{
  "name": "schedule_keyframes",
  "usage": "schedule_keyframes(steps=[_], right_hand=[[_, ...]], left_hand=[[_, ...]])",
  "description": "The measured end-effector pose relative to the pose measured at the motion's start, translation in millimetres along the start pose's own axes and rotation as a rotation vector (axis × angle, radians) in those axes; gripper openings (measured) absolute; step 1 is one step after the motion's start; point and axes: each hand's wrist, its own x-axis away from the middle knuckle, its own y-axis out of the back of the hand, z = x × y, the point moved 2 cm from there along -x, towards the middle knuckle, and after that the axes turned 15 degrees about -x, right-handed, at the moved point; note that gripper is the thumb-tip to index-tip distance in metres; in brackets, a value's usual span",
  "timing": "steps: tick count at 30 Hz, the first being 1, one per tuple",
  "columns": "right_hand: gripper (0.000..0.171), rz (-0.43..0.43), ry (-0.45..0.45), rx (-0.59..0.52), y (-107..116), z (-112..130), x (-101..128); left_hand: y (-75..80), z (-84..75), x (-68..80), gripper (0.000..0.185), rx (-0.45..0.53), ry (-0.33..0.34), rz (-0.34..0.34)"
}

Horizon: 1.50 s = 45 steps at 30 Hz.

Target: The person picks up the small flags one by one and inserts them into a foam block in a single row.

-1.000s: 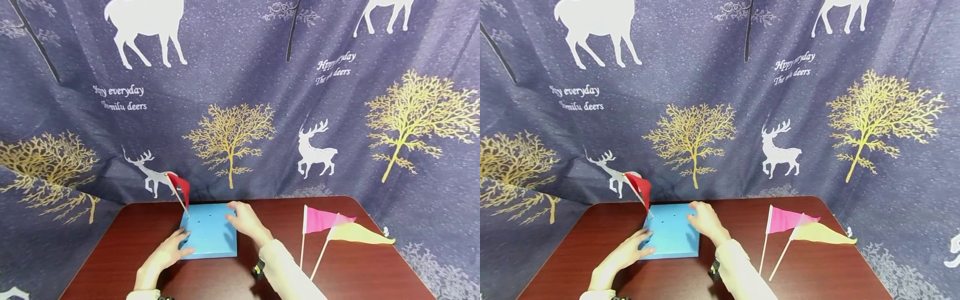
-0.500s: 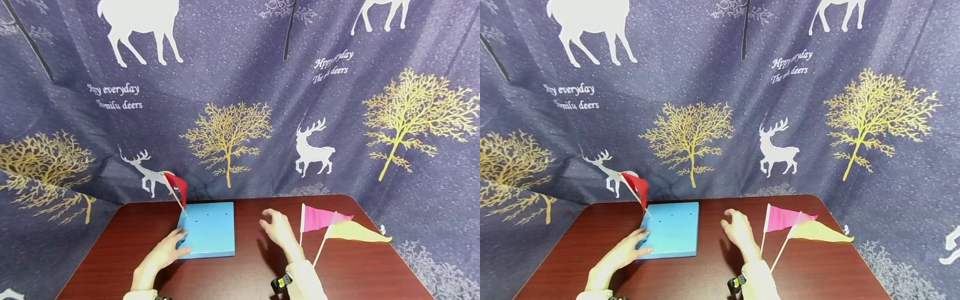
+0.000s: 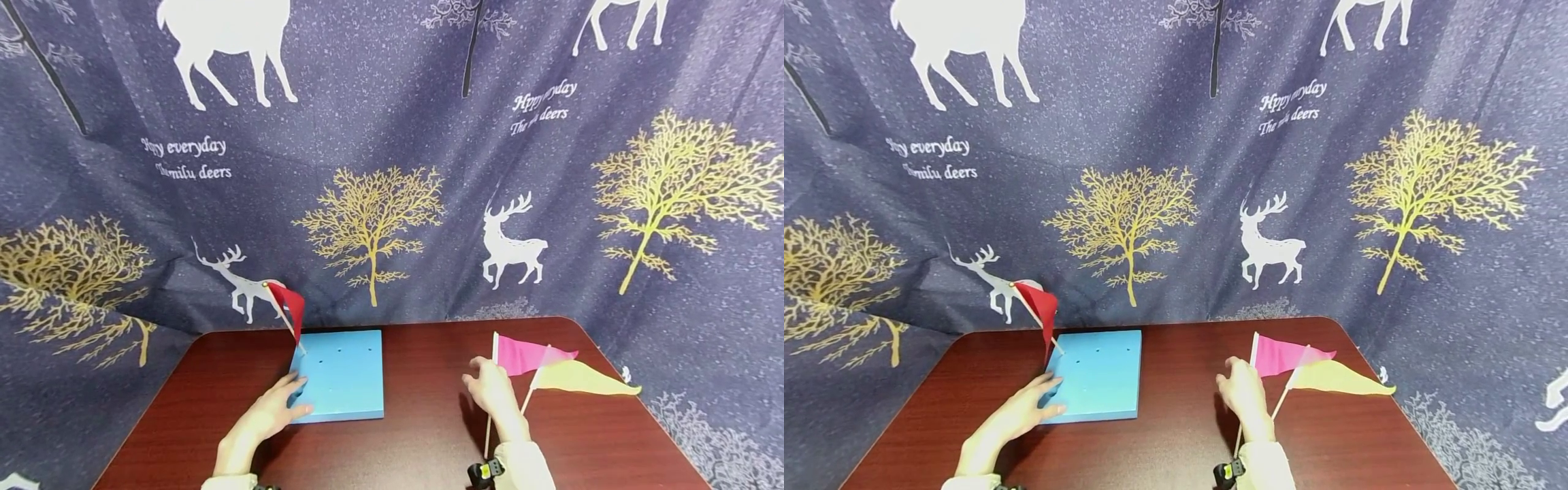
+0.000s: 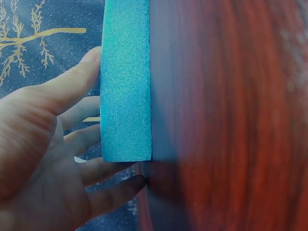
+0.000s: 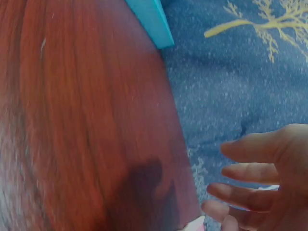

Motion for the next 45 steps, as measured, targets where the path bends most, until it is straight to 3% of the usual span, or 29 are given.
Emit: schedule_keyframes(steps=[7, 13, 23, 32, 35, 39, 45], right_hand=[[0.010, 0.032, -0.144, -0.017, 7.7, -18.0, 6.2], [0.018, 0.031, -0.232, -0.089, 10.3, -32.3, 13.9], [0.023, -0.005, -0.222, -0.047, 19.1, -37.8, 20.2], [0.021, 0.005, -0.248, -0.053, 13.4, -40.7, 24.6], [0.024, 0.007, -0.220, -0.020, 12.2, -38.3, 24.6], [0.025, 0.029, -0.205, 0.025, 10.9, -34.2, 23.2], [0.022, 0.077, -0.257, 0.039, 7.1, -33.2, 21.2]], left_hand=[[2.4, -2.0, 3.7, 0.066, 0.003, 0.005, 0.000], [3.1, -2.7, 3.1, 0.067, 0.003, 0.010, 0.005], [2.6, -5.8, 1.5, 0.066, 0.010, -0.011, -0.009], [1.6, -1.4, 3.7, 0.066, -0.002, -0.005, -0.013], [0.6, -0.5, 3.6, 0.066, -0.001, 0.001, -0.011], [0.8, -0.8, 2.7, 0.067, -0.002, 0.005, -0.006], [2.8, -2.0, 2.3, 0.068, -0.009, 0.011, 0.008]])
